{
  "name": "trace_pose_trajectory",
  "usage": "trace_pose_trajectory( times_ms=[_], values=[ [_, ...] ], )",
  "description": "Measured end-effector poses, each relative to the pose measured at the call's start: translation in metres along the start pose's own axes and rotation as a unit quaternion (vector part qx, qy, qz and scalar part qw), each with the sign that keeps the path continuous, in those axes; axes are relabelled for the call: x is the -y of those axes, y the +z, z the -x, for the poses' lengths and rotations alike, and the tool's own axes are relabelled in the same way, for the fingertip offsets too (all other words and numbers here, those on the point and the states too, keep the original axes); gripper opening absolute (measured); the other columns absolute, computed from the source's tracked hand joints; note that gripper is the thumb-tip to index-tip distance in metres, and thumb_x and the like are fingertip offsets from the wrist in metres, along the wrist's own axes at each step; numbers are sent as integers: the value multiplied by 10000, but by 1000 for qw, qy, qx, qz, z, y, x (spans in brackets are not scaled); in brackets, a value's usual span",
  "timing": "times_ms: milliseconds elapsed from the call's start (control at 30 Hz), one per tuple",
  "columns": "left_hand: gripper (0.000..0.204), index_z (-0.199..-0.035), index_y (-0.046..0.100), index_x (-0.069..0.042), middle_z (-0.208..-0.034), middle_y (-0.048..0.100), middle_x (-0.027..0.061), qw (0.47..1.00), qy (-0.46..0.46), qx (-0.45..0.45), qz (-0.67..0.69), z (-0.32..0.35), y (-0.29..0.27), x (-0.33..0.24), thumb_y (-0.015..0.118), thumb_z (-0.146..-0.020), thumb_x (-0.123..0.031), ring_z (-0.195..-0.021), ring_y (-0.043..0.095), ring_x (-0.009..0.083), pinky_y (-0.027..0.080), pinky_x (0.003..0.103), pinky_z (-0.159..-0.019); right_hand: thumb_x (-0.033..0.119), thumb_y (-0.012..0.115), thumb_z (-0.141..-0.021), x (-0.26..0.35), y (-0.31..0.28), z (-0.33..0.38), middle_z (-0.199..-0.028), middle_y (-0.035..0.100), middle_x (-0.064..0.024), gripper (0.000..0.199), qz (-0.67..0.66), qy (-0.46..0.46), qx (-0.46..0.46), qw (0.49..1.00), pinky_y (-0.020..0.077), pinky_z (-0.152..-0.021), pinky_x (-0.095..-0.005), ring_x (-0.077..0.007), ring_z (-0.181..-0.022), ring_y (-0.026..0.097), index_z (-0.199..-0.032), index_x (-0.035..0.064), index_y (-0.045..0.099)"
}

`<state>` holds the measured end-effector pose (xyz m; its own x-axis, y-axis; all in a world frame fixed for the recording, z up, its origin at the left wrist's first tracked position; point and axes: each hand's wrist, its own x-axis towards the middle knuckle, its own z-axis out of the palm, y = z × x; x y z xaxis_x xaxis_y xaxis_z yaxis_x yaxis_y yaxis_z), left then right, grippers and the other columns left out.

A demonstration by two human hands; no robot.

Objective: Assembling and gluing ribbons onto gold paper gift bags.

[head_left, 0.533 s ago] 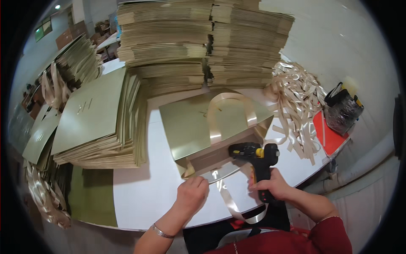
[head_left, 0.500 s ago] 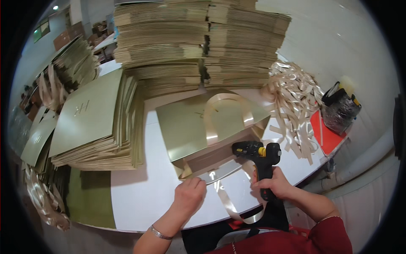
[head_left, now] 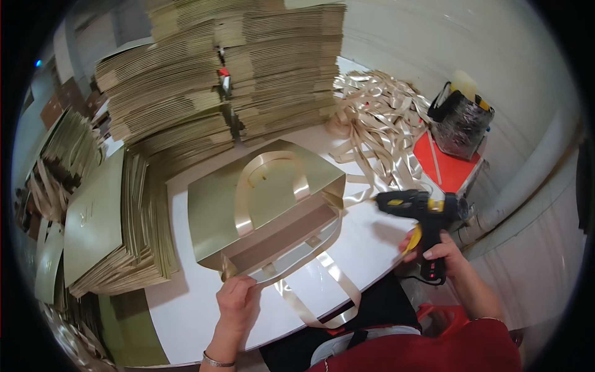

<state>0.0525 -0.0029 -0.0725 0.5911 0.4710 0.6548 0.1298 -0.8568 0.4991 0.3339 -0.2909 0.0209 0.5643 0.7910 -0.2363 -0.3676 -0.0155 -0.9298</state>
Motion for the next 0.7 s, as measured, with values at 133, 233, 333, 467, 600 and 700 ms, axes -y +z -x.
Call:
trace_pose_trajectory(
  times_ms=[133,233,333,467,600,700],
  values=[
    [180,-734,585,-43,-738,601,120,999,27,17,5,-7,17,-3,669,-630,78,-664,597,292,486,347,-574,71,681,-633,-27,-85,39,-876,616,-61,389,142,-146,-371,906,481,-646,-283,-145,-735,590,-1002,15,571],
    [152,-735,579,5,-784,604,139,1000,7,-26,4,13,9,6,653,-648,105,-675,591,239,465,300,-570,61,692,-673,-27,-146,45,-789,617,-64,294,86,-106,-445,885,459,-538,-283,-147,-645,583,-943,26,581],
    [152,-759,600,17,-838,616,151,999,3,-20,46,25,12,22,639,-663,129,-693,588,216,468,299,-583,85,678,-694,-24,-200,45,-772,621,-81,263,46,-34,-454,889,504,-563,-302,-174,-644,604,-929,21,579],
    [183,-909,626,-45,-893,649,158,999,26,5,-29,23,11,20,664,-733,-75,-760,616,268,485,366,-659,143,621,-741,-23,-249,25,-867,624,-183,292,-130,39,-294,946,571,-650,-383,-277,-721,635,-967,-30,554],
    [231,-922,614,10,-939,623,148,996,-13,-84,-38,24,5,-9,639,-705,84,-688,575,197,468,274,-584,203,611,-735,-16,-279,40,-781,633,-170,329,24,131,-286,949,552,-599,-376,-277,-685,644,-951,-45,586],
    [314,-1045,572,16,-991,605,146,980,-157,-125,-11,29,-15,-6,668,-747,-19,-671,547,158,459,257,-565,311,608,-776,11,-226,18,-773,651,-206,313,768,140,-385,492,512,-661,-443,-357,-724,640,-836,9,663]
  ],
)
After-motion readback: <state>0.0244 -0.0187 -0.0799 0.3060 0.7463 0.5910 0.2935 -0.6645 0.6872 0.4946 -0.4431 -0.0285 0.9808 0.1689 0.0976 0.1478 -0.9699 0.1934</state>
